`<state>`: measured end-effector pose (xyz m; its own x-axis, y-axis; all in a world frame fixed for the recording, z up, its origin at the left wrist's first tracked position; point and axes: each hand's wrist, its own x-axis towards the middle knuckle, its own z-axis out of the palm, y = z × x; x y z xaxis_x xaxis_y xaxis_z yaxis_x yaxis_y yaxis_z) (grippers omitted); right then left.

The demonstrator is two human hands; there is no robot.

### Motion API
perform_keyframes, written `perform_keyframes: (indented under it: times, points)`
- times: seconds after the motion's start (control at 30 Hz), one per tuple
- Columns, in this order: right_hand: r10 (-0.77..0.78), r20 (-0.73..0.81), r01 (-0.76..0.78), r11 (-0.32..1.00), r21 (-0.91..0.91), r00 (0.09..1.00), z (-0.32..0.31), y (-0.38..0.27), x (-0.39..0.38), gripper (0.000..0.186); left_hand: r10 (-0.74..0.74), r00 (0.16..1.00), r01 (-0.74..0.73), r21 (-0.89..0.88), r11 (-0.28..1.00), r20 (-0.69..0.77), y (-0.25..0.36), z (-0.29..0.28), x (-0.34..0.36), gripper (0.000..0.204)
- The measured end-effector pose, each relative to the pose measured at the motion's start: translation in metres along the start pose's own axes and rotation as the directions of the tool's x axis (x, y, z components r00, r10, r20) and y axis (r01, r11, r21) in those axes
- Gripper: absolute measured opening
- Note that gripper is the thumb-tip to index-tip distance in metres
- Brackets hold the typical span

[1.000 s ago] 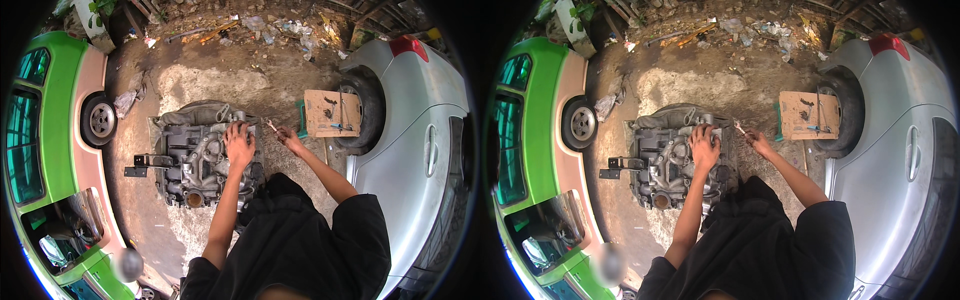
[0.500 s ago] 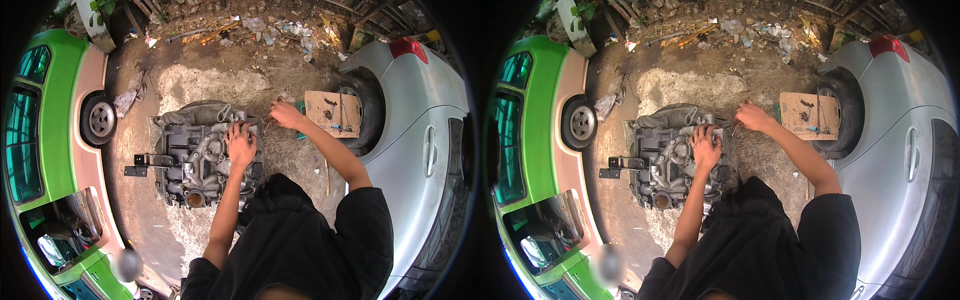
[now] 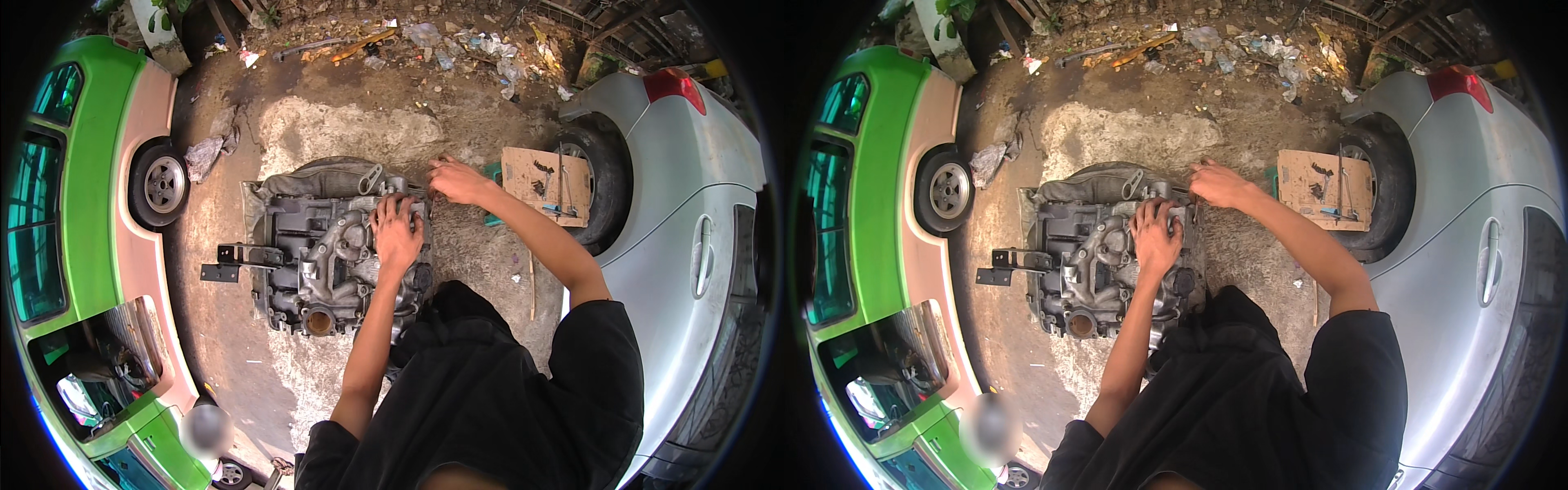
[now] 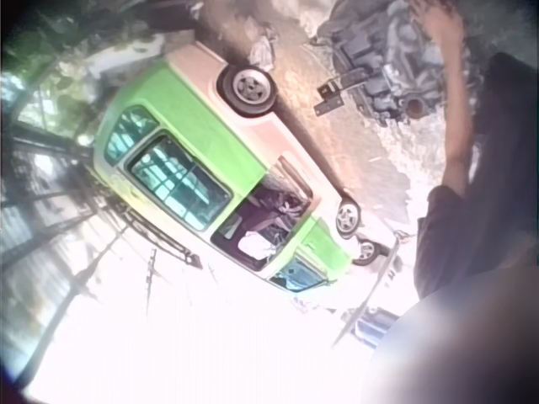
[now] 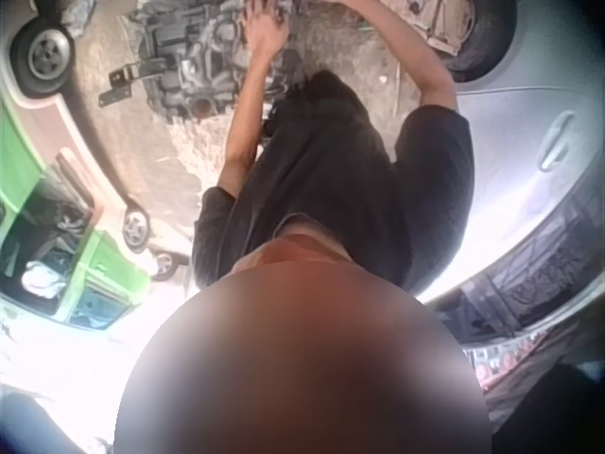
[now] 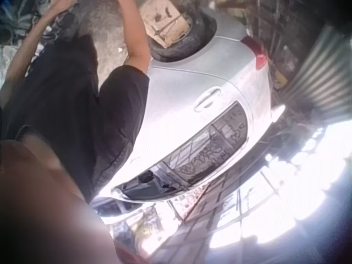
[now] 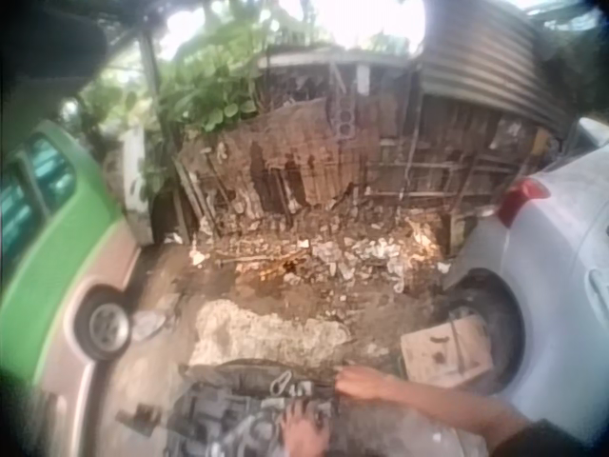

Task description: The person works on a car engine block placed on the ground between two parked cars. They use a wrench to loosen and remove bolts from the engine, then place the bolts on a nearby cardboard sheet. The person continues to remove additional bolts and set them aside.

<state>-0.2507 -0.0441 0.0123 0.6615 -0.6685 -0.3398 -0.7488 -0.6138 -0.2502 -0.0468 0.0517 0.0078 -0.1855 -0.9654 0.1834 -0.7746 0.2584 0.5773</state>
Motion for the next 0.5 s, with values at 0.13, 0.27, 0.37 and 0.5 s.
perform_keyframes:
  times: [0.13, 0.27, 0.37, 0.5]
  points:
    - [-0.049, -0.046, 0.046, 0.997, -0.057, 0.998, 0.004, -0.002, 0.006, 0.018, -0.001, 1.0, 0.001, 0.0, 1.0, -0.005, 0.0, 0.0, 0.0, 0.035]
    - [-0.1, -0.056, 0.094, 0.99, -0.108, 0.993, 0.007, -0.001, 0.007, 0.018, 0.0, 1.0, 0.0, 0.003, 1.0, 0.0, 0.001, -0.001, 0.0, 0.035]
    - [-0.077, -0.095, 0.069, 0.994, -0.085, 0.993, 0.012, 0.0, 0.003, 0.024, -0.003, 1.0, 0.003, -0.008, 1.0, 0.008, 0.001, -0.001, 0.0, 0.035]
    - [-0.026, -0.11, 0.022, 0.999, -0.039, 0.994, 0.023, 0.001, -0.002, 0.029, -0.006, 1.0, 0.006, -0.005, 1.0, 0.011, 0.001, -0.002, 0.0, 0.035]
